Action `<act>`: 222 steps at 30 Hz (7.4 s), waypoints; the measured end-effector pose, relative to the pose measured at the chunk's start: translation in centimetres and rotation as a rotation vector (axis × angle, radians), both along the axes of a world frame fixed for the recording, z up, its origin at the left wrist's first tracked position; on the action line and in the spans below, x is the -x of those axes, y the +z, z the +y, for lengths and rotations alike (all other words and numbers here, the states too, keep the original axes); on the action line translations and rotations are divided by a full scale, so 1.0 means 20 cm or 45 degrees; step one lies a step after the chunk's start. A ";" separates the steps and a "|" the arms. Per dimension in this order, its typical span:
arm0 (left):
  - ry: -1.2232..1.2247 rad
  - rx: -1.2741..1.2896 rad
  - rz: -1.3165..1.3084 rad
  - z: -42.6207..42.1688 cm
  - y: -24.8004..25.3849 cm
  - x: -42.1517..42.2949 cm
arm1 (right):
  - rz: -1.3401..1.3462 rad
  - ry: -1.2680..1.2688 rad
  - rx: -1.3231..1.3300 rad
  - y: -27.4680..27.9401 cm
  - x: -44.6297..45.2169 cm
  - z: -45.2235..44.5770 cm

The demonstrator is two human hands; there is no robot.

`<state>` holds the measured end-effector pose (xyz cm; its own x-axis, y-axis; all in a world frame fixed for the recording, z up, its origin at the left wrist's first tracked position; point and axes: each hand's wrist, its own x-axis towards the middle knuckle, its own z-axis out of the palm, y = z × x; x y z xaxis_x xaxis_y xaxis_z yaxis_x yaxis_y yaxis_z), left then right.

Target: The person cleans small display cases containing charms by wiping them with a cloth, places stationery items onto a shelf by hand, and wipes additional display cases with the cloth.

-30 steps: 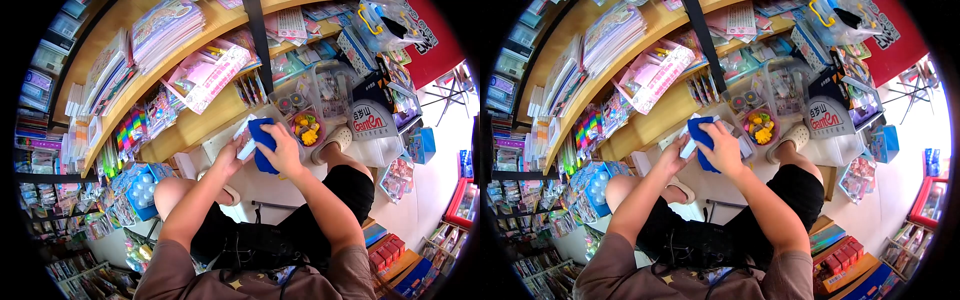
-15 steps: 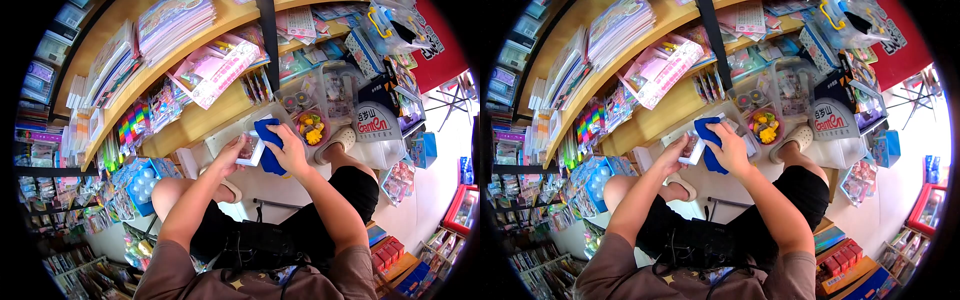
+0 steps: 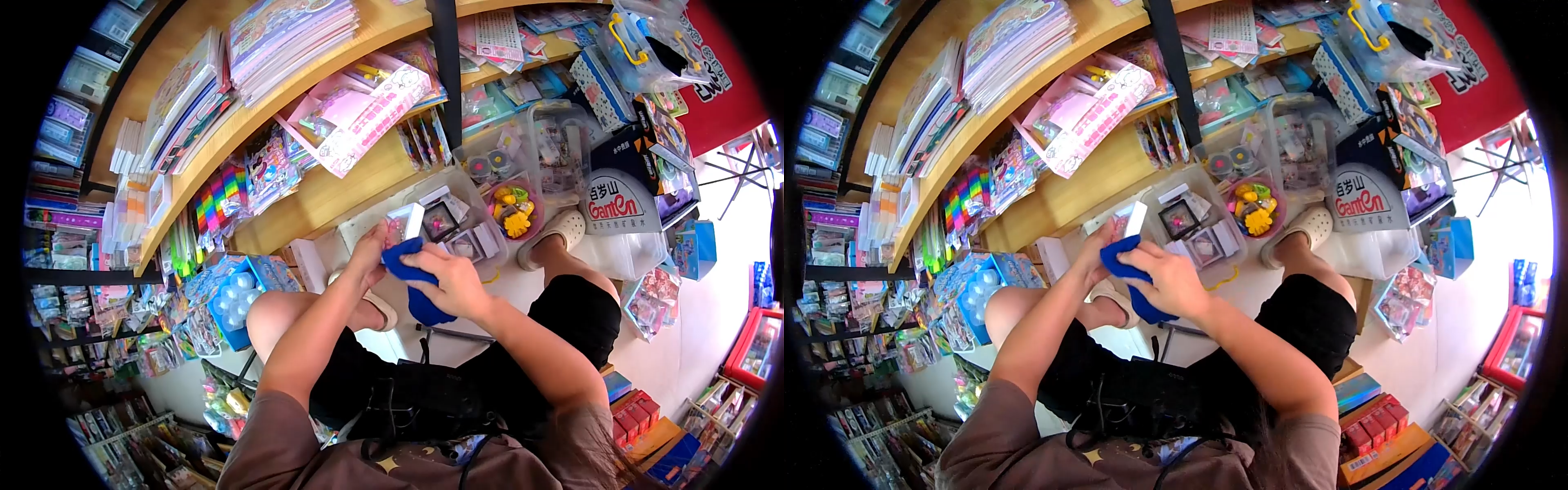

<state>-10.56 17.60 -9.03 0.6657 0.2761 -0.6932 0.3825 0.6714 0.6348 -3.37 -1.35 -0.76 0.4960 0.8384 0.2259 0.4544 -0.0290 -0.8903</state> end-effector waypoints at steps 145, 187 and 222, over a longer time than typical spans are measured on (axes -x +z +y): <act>-0.940 -0.941 -0.417 -0.28 0.29 -0.02 | 1.179 -1.138 -0.120 -0.38 -0.38 -0.05; 0.409 -0.169 -0.048 -0.04 0.27 -0.12 | 1.818 -0.105 -0.630 -0.05 -0.34 -0.08; -0.624 -2.125 -0.698 -0.35 0.39 -0.09 | 1.519 -0.331 -0.527 -0.07 -0.19 0.05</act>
